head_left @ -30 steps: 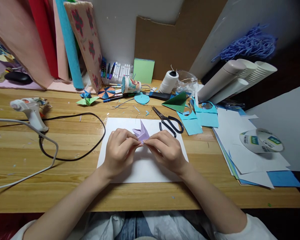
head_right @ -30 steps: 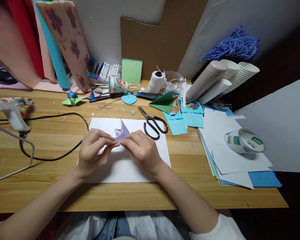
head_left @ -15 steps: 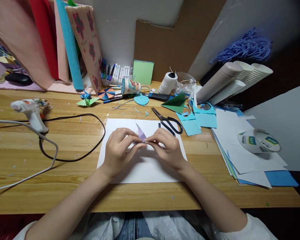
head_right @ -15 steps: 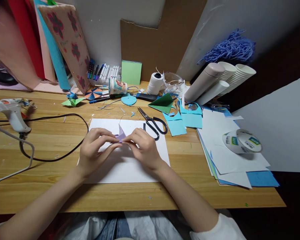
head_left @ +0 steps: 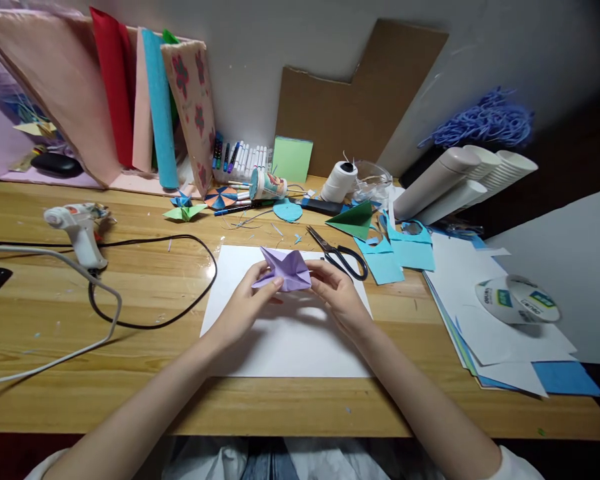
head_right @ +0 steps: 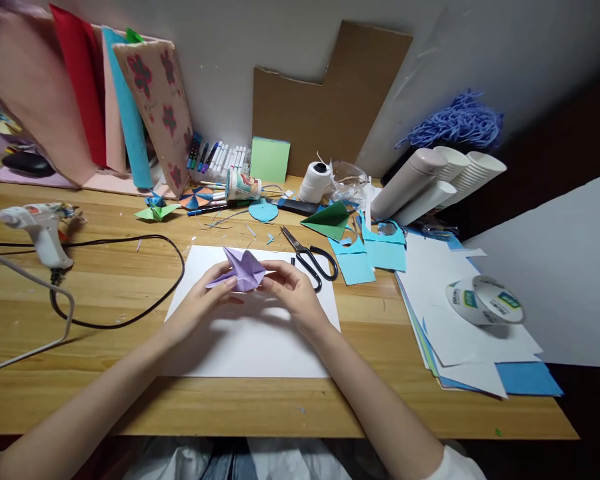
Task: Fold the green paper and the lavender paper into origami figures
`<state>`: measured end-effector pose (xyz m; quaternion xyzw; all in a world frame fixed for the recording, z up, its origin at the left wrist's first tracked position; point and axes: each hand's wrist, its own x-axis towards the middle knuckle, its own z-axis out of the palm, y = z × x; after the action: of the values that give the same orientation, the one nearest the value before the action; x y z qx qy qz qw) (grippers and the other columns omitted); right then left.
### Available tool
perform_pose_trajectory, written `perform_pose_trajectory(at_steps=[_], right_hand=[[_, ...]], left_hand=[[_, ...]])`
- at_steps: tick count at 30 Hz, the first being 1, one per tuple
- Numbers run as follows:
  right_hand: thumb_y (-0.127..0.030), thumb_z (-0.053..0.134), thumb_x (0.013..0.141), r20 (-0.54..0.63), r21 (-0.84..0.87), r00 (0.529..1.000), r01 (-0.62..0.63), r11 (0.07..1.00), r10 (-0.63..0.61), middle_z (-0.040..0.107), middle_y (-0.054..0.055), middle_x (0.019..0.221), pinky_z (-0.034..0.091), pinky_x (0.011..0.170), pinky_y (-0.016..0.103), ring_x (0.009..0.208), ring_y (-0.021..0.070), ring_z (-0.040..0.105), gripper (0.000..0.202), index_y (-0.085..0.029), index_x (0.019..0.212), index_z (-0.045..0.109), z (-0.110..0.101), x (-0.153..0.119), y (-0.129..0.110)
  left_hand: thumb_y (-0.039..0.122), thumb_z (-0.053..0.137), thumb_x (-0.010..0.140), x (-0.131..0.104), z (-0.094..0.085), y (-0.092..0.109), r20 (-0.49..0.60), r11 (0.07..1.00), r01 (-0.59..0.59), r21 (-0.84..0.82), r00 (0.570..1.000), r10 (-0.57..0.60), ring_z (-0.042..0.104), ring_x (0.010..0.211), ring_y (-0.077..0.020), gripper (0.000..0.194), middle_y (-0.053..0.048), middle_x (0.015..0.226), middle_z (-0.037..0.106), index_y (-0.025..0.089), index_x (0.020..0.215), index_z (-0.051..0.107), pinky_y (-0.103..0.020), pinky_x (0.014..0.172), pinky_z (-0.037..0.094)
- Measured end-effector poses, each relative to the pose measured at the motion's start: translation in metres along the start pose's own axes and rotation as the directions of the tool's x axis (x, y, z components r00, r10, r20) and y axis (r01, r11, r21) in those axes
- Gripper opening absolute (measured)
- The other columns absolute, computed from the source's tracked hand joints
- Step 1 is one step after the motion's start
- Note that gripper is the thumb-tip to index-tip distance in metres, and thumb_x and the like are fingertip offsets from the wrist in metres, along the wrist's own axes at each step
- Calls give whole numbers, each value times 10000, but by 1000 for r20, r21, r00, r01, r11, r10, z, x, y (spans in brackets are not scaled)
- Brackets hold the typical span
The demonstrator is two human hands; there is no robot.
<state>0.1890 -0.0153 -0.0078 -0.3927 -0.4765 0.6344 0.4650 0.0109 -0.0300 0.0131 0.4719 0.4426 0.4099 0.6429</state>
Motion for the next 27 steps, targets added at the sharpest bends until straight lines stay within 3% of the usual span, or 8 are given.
perform_pose_trajectory(at_steps=[5, 9, 14, 21, 25, 27], right_hand=[[-348, 691, 721, 18, -176, 999, 50, 983, -48, 612, 39, 1068, 517, 735, 282, 878, 166, 600, 306, -266, 1012, 643, 1, -2, -4], [-324, 670, 743, -91, -333, 988, 86, 939, -123, 612, 38, 862, 503, 674, 263, 767, 153, 599, 154, -193, 824, 663, 5, -5, -6], [-370, 640, 759, -178, -371, 980, 18, 928, -91, 579, 9, 662, 472, 590, 254, 615, 136, 587, 232, -158, 675, 599, 5, -4, -6], [-379, 612, 782, -115, -397, 990, 25, 918, -77, 593, 19, 694, 478, 602, 261, 655, 145, 589, 226, -157, 742, 613, 5, -4, -6], [-366, 583, 813, -58, -481, 988, 100, 871, -145, 597, 41, 796, 485, 640, 267, 726, 155, 587, 211, -162, 808, 640, 7, -7, -6], [-362, 575, 821, -36, -521, 985, 125, 845, -168, 596, 44, 811, 487, 651, 268, 746, 159, 582, 208, -165, 823, 644, 7, -8, -6]], left_hand=[[325, 503, 834, 0, -1, -3, -86, 992, -24, 122, 996, 35, 570, 911, -183, 367, -69, 1160, 568, 191, 1176, 488, -284, 757, 464], [283, 494, 834, -1, -2, -6, -87, 978, -52, 200, 994, 71, 551, 950, -189, 373, -55, 1149, 574, 214, 1201, 501, -266, 771, 435], [275, 517, 809, 2, -4, -7, -57, 986, -15, 168, 998, 24, 555, 790, -170, 395, -45, 959, 617, 217, 1200, 531, -247, 639, 430], [362, 531, 820, 5, -5, -9, -52, 999, 38, 23, 998, -37, 458, 611, -96, 445, -9, 769, 557, 177, 1225, 516, -204, 542, 372], [417, 548, 811, 2, -4, -6, -126, 999, -26, 35, 992, 31, 430, 574, -81, 575, 29, 689, 480, 210, 1329, 407, -191, 527, 368], [403, 560, 809, 1, -4, -4, -143, 996, -78, 40, 986, 83, 450, 591, -76, 587, 25, 727, 513, 244, 1345, 382, -182, 545, 383]])
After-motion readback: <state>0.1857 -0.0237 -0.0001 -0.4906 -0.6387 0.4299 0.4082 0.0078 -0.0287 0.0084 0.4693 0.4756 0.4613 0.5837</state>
